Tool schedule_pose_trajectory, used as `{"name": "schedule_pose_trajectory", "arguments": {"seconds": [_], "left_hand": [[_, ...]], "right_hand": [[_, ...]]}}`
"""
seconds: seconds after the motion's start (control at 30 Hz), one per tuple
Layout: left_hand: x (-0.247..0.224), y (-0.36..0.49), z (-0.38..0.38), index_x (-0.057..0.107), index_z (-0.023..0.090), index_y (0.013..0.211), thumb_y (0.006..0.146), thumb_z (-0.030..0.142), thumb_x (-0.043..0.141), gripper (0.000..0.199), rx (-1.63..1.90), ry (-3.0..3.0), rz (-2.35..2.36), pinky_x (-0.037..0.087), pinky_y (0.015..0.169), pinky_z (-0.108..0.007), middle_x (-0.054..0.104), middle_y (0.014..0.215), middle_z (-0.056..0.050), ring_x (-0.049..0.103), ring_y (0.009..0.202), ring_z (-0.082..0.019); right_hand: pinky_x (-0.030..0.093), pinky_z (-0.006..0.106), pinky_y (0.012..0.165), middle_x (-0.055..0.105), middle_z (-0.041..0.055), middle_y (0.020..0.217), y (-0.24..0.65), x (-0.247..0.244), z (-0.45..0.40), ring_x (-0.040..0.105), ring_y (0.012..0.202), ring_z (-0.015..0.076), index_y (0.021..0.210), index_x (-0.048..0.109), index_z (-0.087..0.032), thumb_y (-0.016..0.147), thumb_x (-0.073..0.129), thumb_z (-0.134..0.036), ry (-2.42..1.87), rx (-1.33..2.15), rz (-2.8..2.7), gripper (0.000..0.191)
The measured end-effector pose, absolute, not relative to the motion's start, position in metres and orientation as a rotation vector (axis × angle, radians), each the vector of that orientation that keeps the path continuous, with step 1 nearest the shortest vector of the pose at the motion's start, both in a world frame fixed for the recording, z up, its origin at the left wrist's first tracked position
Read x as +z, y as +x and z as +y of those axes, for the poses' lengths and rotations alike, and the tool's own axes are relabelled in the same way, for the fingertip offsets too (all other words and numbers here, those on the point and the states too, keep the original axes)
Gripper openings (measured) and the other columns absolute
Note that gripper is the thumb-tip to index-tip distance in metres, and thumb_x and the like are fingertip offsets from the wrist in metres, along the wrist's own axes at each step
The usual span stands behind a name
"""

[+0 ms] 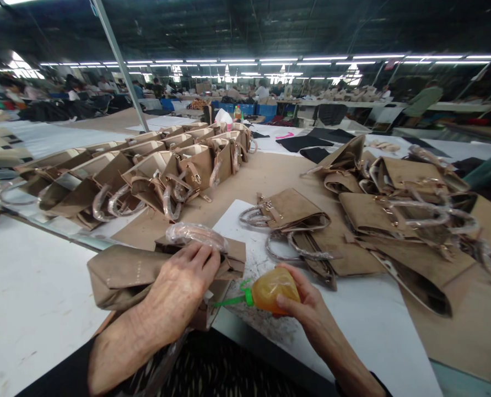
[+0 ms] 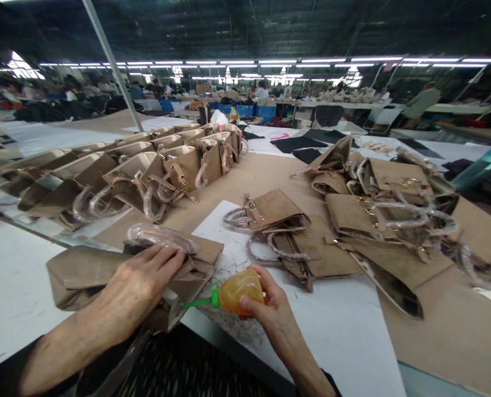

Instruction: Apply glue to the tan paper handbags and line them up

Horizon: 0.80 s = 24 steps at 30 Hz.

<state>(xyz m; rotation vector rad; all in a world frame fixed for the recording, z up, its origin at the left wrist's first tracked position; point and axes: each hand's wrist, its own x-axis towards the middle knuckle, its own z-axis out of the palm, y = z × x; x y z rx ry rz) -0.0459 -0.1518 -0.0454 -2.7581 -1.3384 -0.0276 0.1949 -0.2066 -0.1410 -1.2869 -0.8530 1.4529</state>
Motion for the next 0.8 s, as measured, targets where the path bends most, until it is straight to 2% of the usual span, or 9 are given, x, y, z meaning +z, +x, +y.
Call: {"name": "schedule_pose_trajectory", "arguments": {"seconds": [0.23,0.47,0.67,0.8], "left_hand": [[-0.034,-0.041,-0.153,0.06,0.013,0.112,0.082,0.003,0.046,0.034,0.112,-2.782,-1.366,0.052,0.088,-0.038,0.063,0.112,-0.009,0.056,0.103,-0.024],[-0.031,-0.039,-0.153,0.058,0.008,0.116,0.083,0.003,0.048,0.035,0.133,-2.77,-1.342,0.052,0.09,-0.04,0.062,0.115,-0.012,0.057,0.105,-0.026],[-0.031,-0.039,-0.152,0.059,0.012,0.114,0.083,0.004,0.048,0.034,0.143,-2.742,-1.352,0.052,0.09,-0.037,0.063,0.114,-0.009,0.057,0.105,-0.024],[-0.031,-0.039,-0.152,0.06,0.011,0.113,0.082,0.002,0.046,0.035,0.151,-2.754,-1.374,0.052,0.09,-0.038,0.063,0.114,-0.01,0.057,0.106,-0.025]], "right_hand": [[0.051,0.028,0.052,0.064,0.0019,0.087,0.186,-0.129,-0.217,0.059,0.072,0.022,0.116,0.051,-0.022,0.059,0.079,-0.038,-1.252,1.523,-0.831,0.065],[0.05,0.029,0.052,0.064,0.002,0.083,0.185,-0.124,-0.225,0.059,0.067,0.0215,0.116,0.05,-0.022,0.057,0.08,-0.04,-1.258,1.554,-0.805,0.069],[0.052,0.032,0.059,0.066,0.0053,0.095,0.186,-0.135,-0.23,0.062,0.082,0.026,0.125,0.044,-0.023,0.07,0.074,-0.048,-1.239,1.549,-0.734,0.067],[0.052,0.03,0.058,0.065,0.0051,0.098,0.184,-0.139,-0.23,0.063,0.082,0.0253,0.126,0.043,-0.024,0.071,0.075,-0.047,-1.225,1.557,-0.698,0.068]]}}
